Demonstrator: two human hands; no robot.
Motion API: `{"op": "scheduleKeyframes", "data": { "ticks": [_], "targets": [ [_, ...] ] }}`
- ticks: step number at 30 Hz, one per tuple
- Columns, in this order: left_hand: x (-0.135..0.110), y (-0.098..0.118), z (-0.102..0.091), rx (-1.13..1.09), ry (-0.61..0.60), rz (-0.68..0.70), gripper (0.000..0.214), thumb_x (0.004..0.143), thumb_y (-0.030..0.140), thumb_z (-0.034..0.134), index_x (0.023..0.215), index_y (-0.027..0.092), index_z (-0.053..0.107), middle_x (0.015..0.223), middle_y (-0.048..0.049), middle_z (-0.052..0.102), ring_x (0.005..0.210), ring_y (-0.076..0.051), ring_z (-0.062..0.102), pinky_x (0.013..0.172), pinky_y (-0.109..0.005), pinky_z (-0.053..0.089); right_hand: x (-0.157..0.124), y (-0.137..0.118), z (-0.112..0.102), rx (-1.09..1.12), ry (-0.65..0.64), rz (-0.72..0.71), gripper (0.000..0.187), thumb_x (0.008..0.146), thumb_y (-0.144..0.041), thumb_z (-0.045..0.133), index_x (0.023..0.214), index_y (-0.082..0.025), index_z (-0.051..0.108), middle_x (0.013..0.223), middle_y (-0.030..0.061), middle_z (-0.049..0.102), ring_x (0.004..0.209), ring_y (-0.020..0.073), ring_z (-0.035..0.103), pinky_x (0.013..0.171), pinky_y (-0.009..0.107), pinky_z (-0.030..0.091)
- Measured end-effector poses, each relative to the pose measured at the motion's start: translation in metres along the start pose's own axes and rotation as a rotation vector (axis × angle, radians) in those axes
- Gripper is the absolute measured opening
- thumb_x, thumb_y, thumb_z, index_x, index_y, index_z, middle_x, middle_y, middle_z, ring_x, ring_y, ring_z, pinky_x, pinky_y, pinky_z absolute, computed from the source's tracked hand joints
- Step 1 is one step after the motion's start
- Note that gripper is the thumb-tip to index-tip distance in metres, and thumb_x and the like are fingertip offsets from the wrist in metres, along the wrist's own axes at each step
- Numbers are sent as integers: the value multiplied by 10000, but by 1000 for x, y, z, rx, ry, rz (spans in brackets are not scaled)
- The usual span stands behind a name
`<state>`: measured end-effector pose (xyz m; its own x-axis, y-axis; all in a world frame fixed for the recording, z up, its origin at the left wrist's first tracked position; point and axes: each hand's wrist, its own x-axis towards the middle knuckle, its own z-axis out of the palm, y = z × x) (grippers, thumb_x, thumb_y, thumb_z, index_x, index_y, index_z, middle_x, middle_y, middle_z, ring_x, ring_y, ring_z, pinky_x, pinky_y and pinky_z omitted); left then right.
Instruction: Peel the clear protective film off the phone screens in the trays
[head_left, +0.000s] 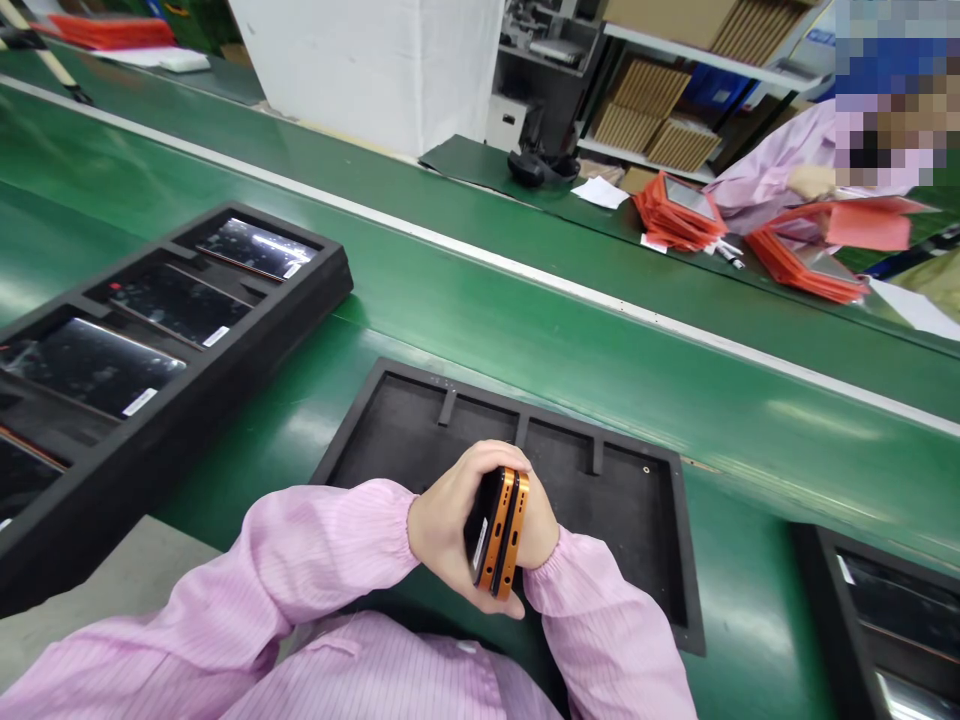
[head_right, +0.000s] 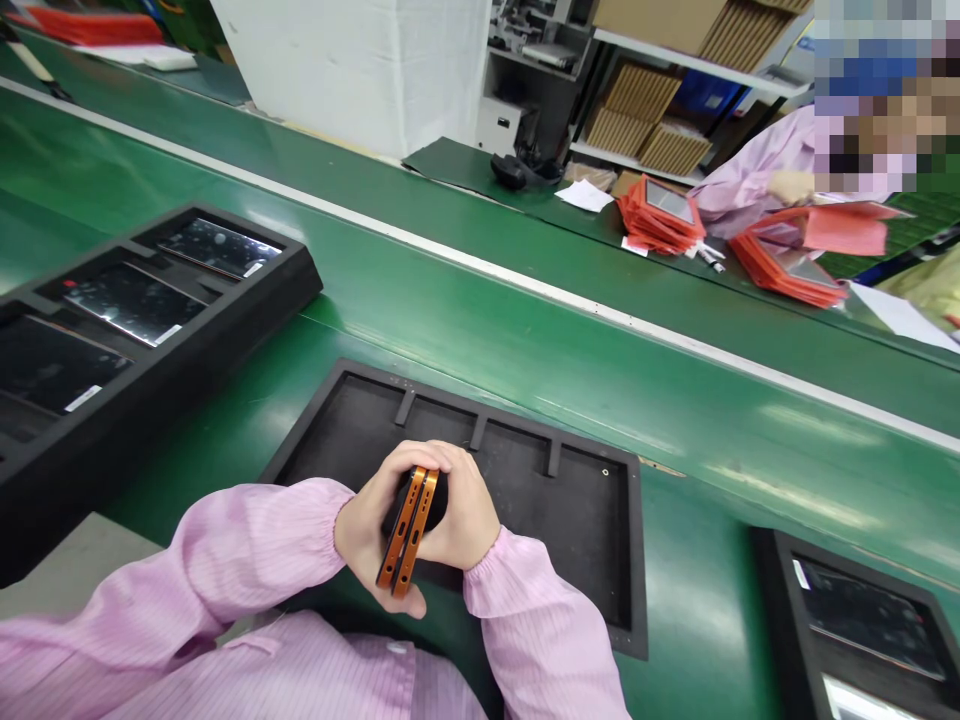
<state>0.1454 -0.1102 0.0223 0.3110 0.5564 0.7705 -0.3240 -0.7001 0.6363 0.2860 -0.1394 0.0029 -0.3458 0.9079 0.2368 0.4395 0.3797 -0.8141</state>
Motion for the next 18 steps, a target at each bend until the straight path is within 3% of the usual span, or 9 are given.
{"op": "scheduleKeyframes", "data": {
  "ticks": [9,18],
  "targets": [
    [4,4,-1,-7,2,27,1074,458,643,873,1319,222,390,1098,-122,547,1022,-307,604,928,-472,521,4,-4,-2,-93,69,-148,619,704,-443,744,1212,-218,470,1170,123,567,1131,313,542,994,512,422],
    [-1,4,-1,-55,14,-43,1111,432,672,864,1345,233,407,1179,-138,534,1100,-339,584,993,-510,488,4,-3,-2,-48,147,-183,655,696,-441,768,1227,-255,433,1154,104,565,1074,315,564,935,528,450]
  ]
}}
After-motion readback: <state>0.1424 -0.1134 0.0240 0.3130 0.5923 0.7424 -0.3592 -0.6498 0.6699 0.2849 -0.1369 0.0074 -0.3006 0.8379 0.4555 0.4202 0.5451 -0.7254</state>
